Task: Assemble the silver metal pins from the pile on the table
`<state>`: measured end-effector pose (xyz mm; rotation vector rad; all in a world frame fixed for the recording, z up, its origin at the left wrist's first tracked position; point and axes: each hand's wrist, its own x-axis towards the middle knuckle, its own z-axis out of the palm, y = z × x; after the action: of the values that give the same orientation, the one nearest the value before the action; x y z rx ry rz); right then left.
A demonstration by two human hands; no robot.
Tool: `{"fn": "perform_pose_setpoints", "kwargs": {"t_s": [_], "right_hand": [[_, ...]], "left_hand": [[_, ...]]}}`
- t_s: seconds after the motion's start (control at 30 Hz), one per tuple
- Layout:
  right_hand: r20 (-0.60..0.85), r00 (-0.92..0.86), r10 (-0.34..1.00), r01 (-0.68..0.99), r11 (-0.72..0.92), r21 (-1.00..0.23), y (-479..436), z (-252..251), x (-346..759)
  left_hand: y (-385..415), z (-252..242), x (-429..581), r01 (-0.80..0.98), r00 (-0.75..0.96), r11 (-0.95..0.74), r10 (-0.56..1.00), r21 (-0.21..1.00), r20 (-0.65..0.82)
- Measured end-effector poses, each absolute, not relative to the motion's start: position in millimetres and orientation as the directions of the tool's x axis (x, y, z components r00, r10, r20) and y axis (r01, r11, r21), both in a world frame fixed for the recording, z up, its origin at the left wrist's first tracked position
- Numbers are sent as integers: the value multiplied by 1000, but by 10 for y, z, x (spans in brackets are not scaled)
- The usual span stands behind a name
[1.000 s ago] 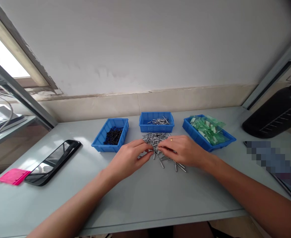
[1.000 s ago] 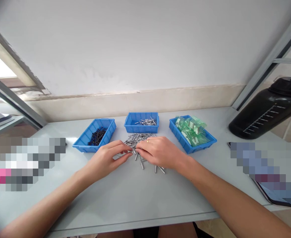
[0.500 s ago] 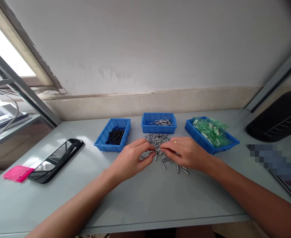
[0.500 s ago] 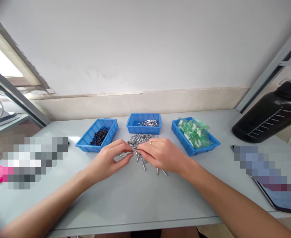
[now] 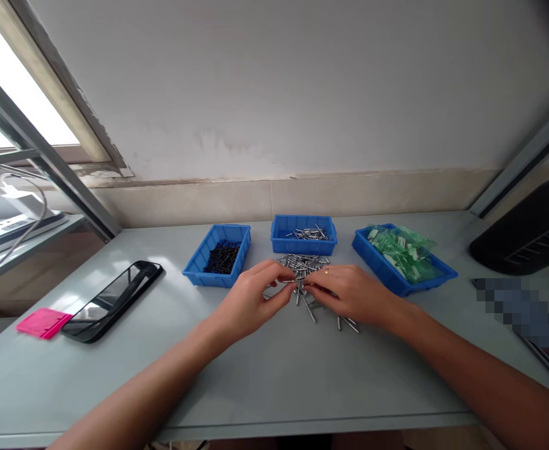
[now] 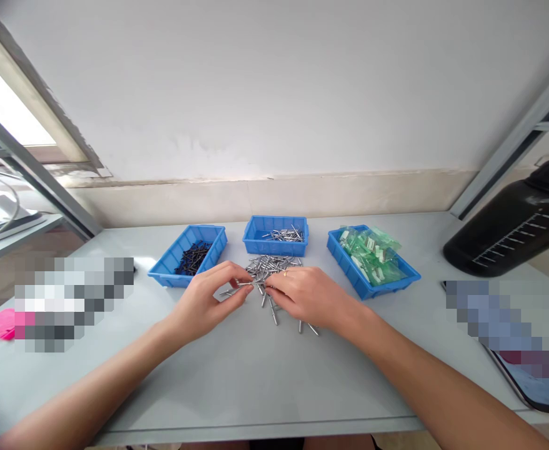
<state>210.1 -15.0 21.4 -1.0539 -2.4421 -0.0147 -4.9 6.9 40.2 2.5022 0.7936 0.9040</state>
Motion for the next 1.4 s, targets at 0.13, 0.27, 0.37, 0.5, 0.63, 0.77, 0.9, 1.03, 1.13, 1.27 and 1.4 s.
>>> {"fn": "perform_pose_setpoints", "kwargs": {"t_s": [0.13, 0.27, 0.37, 0.5, 0.63, 0.77, 0.9, 1.03, 1.13, 1.27, 1.4], "right_hand": [[386, -595, 705, 703, 689, -175, -148, 221, 2102], [507, -536, 675, 692, 695, -195, -158, 248, 2113], [593, -520, 614, 647, 737, -195, -179, 271, 2114], [610, -545, 575, 621, 766, -166, -202, 280, 2104], [580, -605, 545, 580, 801, -149, -207, 275, 2091], [540, -649, 536, 550, 821, -154, -195, 270, 2091], [553, -633, 541, 559, 814, -156, -178, 256, 2102], [561, -634, 533, 554, 819, -152, -166, 242, 2104], [566, -627, 535, 558, 816, -153, -164, 257, 2096], [573, -586, 572, 600, 782, -168, -164, 281, 2094], [568, -521, 637, 658, 724, -207, -161, 287, 2123]], "left_hand": [[41, 407, -39, 383, 597, -712, 677, 588, 430], [34, 416, -50, 392, 556, -662, 724, 639, 409], [41, 413, -55, 396, 589, -670, 710, 628, 386], [46, 401, -47, 409, 610, -673, 704, 616, 363], [52, 387, -42, 420, 610, -660, 714, 623, 344], [68, 364, -52, 431, 653, -698, 679, 572, 336], [90, 337, -60, 447, 656, -739, 654, 505, 376], [105, 328, -62, 450, 664, -748, 646, 488, 377], [103, 329, -62, 450, 669, -750, 643, 484, 374], [100, 336, -63, 483, 665, -747, 652, 457, 365], [119, 347, -67, 554, 607, -723, 690, 412, 394]]}}
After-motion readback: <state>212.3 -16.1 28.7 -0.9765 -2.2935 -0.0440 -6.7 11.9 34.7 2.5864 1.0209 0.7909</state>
